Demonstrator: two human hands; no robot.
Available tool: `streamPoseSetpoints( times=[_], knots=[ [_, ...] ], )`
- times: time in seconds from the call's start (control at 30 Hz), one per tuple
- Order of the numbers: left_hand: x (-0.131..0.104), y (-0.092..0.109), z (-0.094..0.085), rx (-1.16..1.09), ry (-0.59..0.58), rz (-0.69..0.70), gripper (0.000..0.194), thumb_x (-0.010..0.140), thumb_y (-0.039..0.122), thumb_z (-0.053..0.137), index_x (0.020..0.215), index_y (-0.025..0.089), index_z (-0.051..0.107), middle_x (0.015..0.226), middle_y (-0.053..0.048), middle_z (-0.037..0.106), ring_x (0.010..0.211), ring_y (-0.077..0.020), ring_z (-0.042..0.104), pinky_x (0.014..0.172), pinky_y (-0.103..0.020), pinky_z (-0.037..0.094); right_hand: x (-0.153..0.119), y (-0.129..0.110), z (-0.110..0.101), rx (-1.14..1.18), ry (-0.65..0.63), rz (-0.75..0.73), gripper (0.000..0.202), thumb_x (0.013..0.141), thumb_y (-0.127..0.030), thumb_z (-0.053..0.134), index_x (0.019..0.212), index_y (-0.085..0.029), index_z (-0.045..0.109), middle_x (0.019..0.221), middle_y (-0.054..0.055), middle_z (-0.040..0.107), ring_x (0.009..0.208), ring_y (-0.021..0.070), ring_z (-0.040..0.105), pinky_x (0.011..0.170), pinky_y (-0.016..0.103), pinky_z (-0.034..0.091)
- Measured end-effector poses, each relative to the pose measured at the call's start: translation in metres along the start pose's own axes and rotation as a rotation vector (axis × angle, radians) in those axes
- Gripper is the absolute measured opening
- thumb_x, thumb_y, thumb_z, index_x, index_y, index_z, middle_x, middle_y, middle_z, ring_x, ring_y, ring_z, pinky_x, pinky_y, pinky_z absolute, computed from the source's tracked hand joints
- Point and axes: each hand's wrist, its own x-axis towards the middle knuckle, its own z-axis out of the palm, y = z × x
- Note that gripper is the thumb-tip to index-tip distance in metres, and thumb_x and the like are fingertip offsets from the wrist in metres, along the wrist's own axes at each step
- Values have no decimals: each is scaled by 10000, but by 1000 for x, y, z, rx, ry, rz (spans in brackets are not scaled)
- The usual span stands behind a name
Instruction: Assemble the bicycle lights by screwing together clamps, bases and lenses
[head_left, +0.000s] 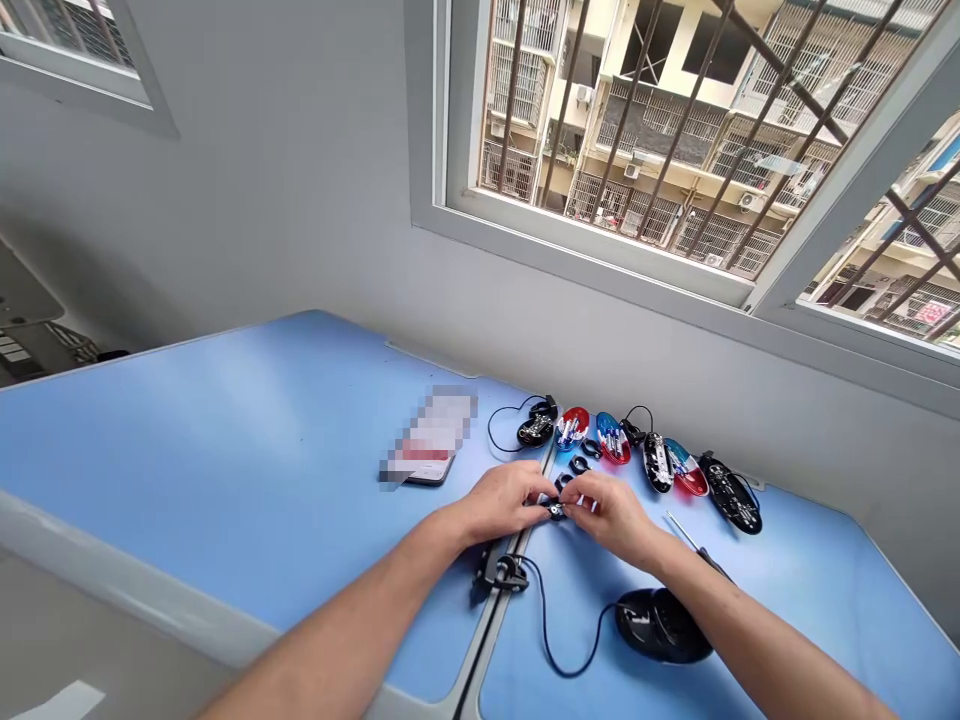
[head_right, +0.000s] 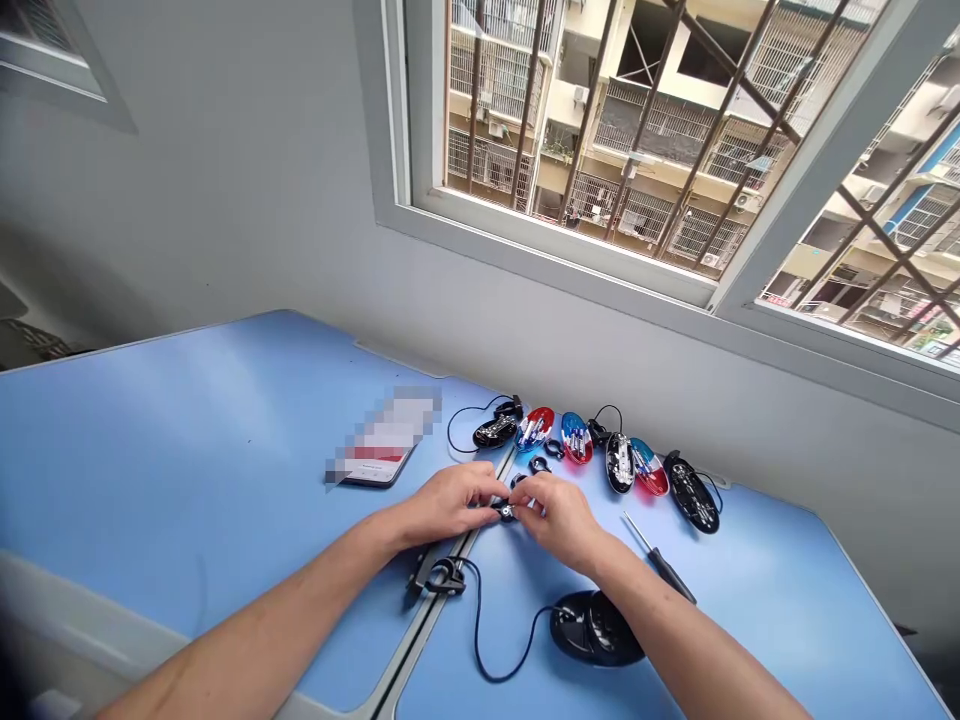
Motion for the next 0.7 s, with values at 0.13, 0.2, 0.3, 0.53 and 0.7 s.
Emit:
streamPoseSetpoints(
  times=[0.13, 0.2, 0.3, 0.53, 0.7],
  knots=[
    [0, 1, -2, 11, -6, 11, 272, 789, 150, 581, 981, 282, 723, 760, 20, 524, 721, -145, 542, 619, -211, 366, 0, 3, 3, -33, 10, -26, 164, 757, -65, 588, 789, -212, 654, 752, 2, 629, 622, 119, 527, 581, 218, 392],
    [-1, 2, -3, 14, -7, 14, 281, 785, 128, 573, 970, 275, 725, 757, 19, 519, 723, -145, 542, 620, -209, 368, 0, 5, 3, -44, 11, -36, 158, 756, -68, 594, 789, -211, 655, 748, 4, 622, 632, 122, 528, 588, 220, 393],
    [-1, 4, -3, 13, -5, 13, 296, 786, 106, 555, 968, 268, 724, 748, 20, 509, 716, -143, 538, 617, -204, 374, 0, 6, 4, -54, 12, -45, 153, 755, -69, 601, 794, -205, 656, 751, 7, 614, 637, 124, 534, 590, 222, 396],
    [-2, 4, -3, 5, 1, 17, 277, 786, 110, 550, 946, 250, 728, 744, 17, 507, 715, -144, 542, 623, -206, 379, -2, 3, 1, -81, -10, -43, 180, 749, -47, 592, 815, -203, 652, 767, 4, 608, 619, 111, 542, 584, 216, 415],
    [-2, 2, -1, -6, 18, 18, 295, 768, 128, 552, 966, 260, 725, 766, 15, 545, 711, -144, 551, 629, -207, 390, -1, -3, -15, -59, 4, -31, 136, 794, -89, 548, 803, -197, 631, 791, 20, 633, 646, 120, 562, 587, 228, 434]
  ],
)
